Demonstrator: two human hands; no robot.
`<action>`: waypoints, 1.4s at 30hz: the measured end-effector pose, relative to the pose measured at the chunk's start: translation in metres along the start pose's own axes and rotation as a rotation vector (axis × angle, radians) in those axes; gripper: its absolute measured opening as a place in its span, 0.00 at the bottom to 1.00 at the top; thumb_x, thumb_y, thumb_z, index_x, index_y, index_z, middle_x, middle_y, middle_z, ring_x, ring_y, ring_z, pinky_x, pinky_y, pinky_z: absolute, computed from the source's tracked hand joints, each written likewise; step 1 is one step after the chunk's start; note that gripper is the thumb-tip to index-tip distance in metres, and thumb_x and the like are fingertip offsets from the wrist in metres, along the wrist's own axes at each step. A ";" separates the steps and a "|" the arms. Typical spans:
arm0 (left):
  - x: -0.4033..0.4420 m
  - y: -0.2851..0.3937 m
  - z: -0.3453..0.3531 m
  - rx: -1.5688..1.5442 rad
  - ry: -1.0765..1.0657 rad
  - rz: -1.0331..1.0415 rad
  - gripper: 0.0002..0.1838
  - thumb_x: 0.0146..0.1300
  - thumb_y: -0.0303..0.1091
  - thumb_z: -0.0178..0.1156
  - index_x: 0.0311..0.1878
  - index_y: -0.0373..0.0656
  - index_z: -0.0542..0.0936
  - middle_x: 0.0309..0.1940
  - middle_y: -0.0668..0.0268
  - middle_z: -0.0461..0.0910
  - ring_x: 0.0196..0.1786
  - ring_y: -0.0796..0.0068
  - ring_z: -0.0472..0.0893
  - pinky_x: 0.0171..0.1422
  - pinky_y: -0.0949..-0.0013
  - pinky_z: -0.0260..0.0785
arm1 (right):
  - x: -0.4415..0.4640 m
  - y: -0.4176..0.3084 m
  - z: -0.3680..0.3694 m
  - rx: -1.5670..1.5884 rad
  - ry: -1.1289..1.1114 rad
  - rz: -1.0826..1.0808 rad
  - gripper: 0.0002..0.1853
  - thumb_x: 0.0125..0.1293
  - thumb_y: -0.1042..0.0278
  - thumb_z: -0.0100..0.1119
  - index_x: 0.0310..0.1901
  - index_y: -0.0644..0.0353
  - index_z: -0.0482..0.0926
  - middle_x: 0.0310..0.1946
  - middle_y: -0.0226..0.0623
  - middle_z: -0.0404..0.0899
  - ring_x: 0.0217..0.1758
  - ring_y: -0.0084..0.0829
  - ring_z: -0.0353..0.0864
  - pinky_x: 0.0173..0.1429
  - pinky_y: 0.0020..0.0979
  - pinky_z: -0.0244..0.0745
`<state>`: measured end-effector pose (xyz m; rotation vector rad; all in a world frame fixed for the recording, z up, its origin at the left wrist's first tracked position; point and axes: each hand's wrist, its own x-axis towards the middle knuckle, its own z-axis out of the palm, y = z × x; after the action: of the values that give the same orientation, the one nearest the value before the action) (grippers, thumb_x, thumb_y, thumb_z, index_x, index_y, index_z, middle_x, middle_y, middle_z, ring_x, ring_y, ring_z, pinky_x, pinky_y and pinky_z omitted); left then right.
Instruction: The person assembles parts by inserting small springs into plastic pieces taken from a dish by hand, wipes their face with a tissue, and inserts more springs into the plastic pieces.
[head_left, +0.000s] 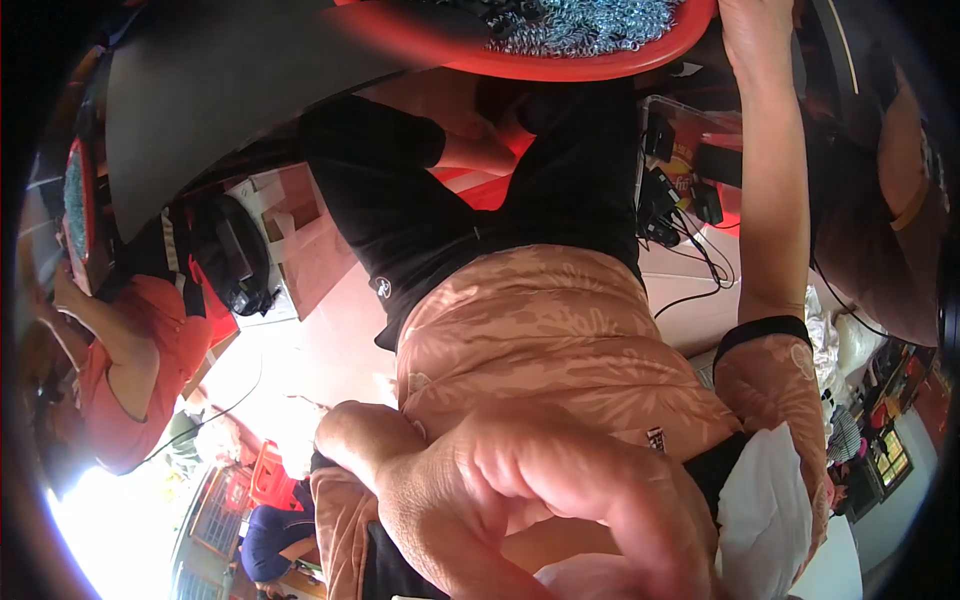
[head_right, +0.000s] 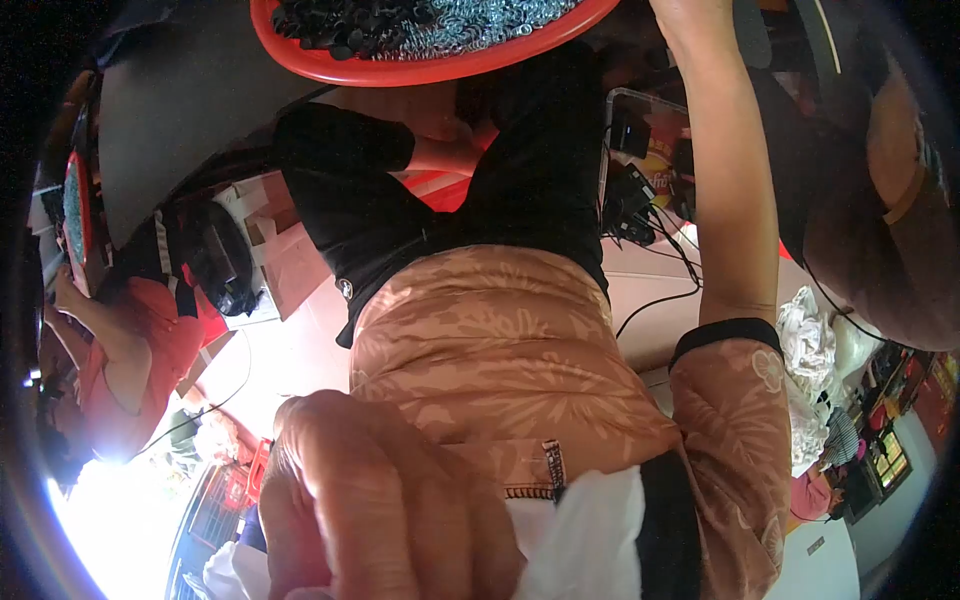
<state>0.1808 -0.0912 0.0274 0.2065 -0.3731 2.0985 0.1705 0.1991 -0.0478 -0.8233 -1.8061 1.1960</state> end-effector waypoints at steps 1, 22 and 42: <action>0.006 0.013 0.010 0.003 0.055 -0.067 0.21 0.67 0.35 0.60 0.49 0.19 0.74 0.39 0.41 0.79 0.40 0.49 0.82 0.45 0.55 0.74 | -0.001 -0.002 0.001 -0.033 0.012 0.009 0.03 0.69 0.74 0.57 0.38 0.62 0.80 0.31 0.28 0.80 0.34 0.17 0.77 0.40 0.19 0.71; 0.019 0.014 0.029 -0.146 0.266 -0.123 0.11 0.66 0.23 0.58 0.46 0.22 0.74 0.23 0.42 0.79 0.20 0.53 0.79 0.30 0.57 0.75 | 0.001 0.001 0.000 -0.024 0.006 -0.024 0.03 0.68 0.74 0.58 0.39 0.63 0.80 0.32 0.29 0.80 0.35 0.19 0.78 0.42 0.20 0.72; 0.009 0.017 0.023 -0.113 0.137 -0.190 0.13 0.63 0.25 0.59 0.45 0.21 0.74 0.30 0.47 0.79 0.26 0.54 0.81 0.31 0.60 0.71 | -0.003 -0.006 0.001 -0.026 0.007 0.006 0.04 0.69 0.74 0.57 0.39 0.63 0.80 0.33 0.29 0.80 0.36 0.19 0.78 0.43 0.21 0.72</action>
<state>0.1612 -0.1003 0.0487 0.0292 -0.3738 1.8866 0.1708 0.1939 -0.0430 -0.8475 -1.8178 1.1748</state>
